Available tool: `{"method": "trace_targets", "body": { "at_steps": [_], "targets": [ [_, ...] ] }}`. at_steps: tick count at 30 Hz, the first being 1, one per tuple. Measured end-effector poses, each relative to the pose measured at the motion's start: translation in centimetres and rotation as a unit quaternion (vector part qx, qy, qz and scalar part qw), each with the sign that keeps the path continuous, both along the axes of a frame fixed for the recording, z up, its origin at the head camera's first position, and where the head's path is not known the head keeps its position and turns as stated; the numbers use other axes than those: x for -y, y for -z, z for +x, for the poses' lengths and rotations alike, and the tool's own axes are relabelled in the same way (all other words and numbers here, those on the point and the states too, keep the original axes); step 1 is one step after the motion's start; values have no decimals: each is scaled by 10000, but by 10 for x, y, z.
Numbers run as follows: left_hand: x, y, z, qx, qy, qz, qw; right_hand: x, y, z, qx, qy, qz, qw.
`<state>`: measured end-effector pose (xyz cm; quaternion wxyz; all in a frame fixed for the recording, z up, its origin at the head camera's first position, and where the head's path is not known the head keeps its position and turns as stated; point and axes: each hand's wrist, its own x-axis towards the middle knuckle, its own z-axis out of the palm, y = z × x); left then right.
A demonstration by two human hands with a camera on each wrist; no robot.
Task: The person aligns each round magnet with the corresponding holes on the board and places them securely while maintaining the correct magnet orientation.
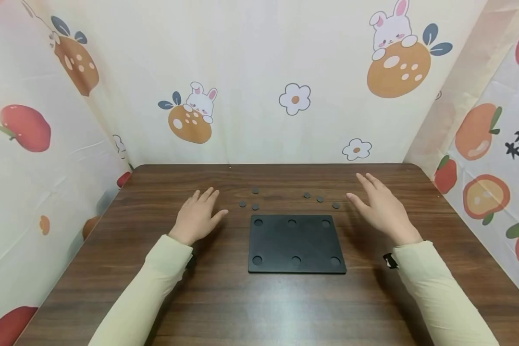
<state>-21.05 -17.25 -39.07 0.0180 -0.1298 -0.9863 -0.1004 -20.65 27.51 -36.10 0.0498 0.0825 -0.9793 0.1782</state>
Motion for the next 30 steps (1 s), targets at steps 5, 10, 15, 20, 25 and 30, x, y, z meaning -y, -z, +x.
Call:
{"method": "trace_targets", "body": {
  "at_steps": [5,10,15,20,25,30],
  "targets": [
    [-12,-1,-7,-229,300,241,9990,5,0,1,-47,-115,-581,9982],
    [-24,-1,-13,-267,415,527,9974,10,5,2,173,-168,-1128,9933],
    [-34,-1,-17,-179,513,741,9958,15,14,4,778,-57,-1582,9843],
    [-44,-1,-22,-120,673,752,9948,19,21,8,1255,-30,-1850,9747],
    [-55,-1,-27,13,772,729,9943,24,23,12,1587,-165,-1943,9679],
    [-64,2,-33,213,808,643,9944,27,27,14,1870,-245,-2040,9606]
  ]
}}
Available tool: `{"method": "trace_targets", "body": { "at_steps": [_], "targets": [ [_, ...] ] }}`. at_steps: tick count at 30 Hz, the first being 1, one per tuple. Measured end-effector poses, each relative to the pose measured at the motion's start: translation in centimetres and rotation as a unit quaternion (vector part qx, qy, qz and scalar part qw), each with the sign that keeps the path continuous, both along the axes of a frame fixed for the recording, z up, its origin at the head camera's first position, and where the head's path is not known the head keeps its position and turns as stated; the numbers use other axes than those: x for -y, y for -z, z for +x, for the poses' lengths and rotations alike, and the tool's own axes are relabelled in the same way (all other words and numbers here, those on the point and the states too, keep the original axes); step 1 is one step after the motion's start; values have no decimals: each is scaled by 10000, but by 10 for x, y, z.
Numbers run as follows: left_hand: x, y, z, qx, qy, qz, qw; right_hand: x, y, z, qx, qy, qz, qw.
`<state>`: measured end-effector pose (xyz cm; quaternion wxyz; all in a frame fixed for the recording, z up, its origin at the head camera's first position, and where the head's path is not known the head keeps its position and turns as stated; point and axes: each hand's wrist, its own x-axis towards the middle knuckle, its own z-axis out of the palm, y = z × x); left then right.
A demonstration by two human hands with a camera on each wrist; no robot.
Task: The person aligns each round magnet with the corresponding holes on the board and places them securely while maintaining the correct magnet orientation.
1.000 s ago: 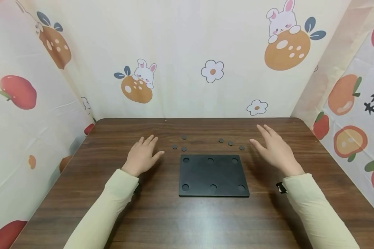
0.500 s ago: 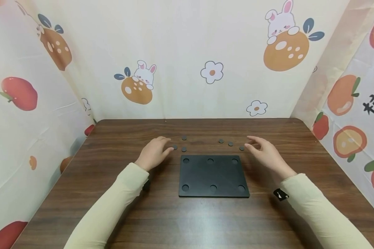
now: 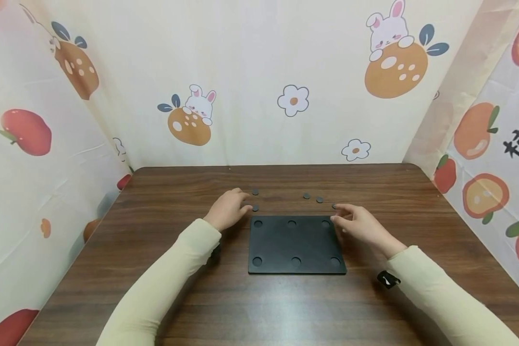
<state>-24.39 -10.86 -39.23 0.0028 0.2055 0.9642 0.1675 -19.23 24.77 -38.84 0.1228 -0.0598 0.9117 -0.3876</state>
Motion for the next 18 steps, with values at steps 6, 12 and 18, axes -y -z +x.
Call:
{"method": "trace_targets", "body": {
  "at_steps": [6,12,18],
  "targets": [
    [-6,3,-6,190,-42,-239,9995,2,7,3,382,-120,-264,9988],
    [-10,5,-9,308,11,-398,9987,4,9,6,504,-28,-305,9983],
    [-13,6,-11,290,109,-451,9985,5,13,5,655,43,-273,9975]
  ]
}}
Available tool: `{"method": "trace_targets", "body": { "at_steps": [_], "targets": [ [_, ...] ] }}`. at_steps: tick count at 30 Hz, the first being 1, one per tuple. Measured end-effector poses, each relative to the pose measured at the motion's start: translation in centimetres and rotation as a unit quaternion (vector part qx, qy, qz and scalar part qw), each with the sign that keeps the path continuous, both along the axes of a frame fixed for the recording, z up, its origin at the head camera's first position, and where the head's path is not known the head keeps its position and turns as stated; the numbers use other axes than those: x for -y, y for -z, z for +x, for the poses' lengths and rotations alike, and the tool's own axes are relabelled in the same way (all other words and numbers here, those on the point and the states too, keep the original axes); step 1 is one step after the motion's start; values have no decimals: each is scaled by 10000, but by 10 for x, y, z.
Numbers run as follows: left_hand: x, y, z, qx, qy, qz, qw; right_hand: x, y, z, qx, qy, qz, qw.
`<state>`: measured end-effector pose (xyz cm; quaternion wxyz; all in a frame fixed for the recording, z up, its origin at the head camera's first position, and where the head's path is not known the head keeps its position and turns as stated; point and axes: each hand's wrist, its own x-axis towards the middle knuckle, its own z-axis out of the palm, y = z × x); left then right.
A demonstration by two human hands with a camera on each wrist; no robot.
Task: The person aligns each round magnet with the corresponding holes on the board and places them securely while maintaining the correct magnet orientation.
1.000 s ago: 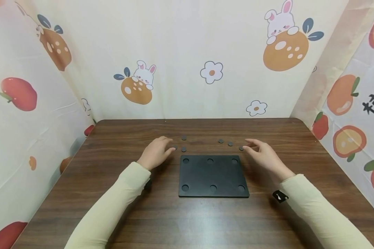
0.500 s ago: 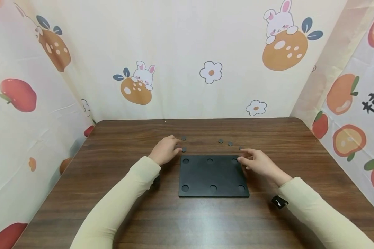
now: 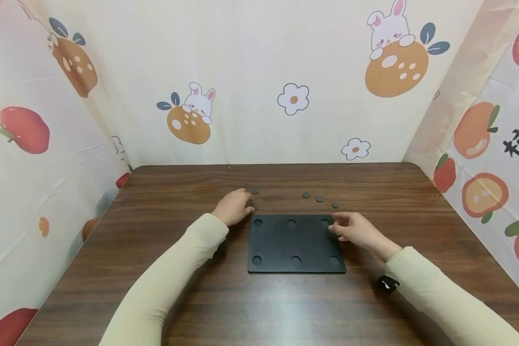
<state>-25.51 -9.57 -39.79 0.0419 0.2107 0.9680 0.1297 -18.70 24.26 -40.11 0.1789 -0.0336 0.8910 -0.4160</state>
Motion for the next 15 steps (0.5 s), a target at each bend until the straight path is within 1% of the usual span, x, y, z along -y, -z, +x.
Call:
{"method": "trace_targets", "body": {
  "at_steps": [7,12,15],
  "targets": [
    [-3,2,-4,86,-19,-209,9997,0,5,-2,147,77,65,9998],
    [-6,4,-5,61,7,-360,9993,1,6,-3,213,125,124,9996],
    [-7,4,-6,32,36,-366,9993,2,6,-2,227,138,125,9996]
  ]
}}
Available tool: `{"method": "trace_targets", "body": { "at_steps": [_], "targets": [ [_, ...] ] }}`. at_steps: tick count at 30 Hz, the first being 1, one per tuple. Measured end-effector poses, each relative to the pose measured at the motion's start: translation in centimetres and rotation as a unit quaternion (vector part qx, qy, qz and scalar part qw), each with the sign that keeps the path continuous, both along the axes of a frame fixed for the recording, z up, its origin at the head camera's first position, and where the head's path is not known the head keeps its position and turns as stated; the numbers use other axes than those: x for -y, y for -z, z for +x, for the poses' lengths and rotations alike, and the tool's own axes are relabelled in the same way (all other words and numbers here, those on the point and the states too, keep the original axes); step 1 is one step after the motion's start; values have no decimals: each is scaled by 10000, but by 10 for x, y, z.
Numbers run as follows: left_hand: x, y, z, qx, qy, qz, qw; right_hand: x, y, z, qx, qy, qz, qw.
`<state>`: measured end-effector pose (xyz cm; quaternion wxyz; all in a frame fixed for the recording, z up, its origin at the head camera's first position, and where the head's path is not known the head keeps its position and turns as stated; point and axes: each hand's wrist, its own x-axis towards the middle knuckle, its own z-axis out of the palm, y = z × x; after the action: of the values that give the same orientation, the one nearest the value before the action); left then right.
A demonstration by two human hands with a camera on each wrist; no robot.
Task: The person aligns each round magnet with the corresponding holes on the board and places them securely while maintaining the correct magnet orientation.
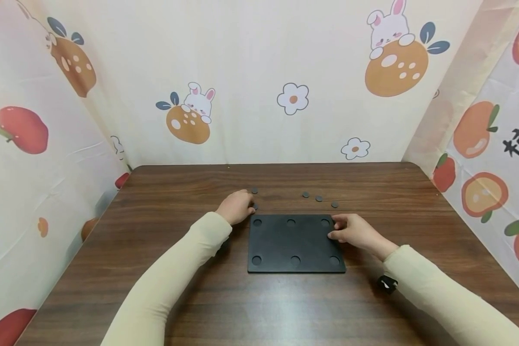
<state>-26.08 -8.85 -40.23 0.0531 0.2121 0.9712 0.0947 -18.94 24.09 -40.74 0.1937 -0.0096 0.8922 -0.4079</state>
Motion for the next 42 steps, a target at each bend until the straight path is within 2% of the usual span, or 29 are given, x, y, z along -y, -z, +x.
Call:
{"method": "trace_targets", "body": {
  "at_steps": [9,31,42],
  "targets": [
    [-2,1,-1,-71,46,6,10000,1,1,2,-99,-50,7,9999],
    [-1,-1,-1,229,28,-32,9997,0,1,4,-170,-177,71,9997],
    [5,-3,6,227,-16,441,9988,0,0,4,-97,-125,57,9999]
  ]
}}
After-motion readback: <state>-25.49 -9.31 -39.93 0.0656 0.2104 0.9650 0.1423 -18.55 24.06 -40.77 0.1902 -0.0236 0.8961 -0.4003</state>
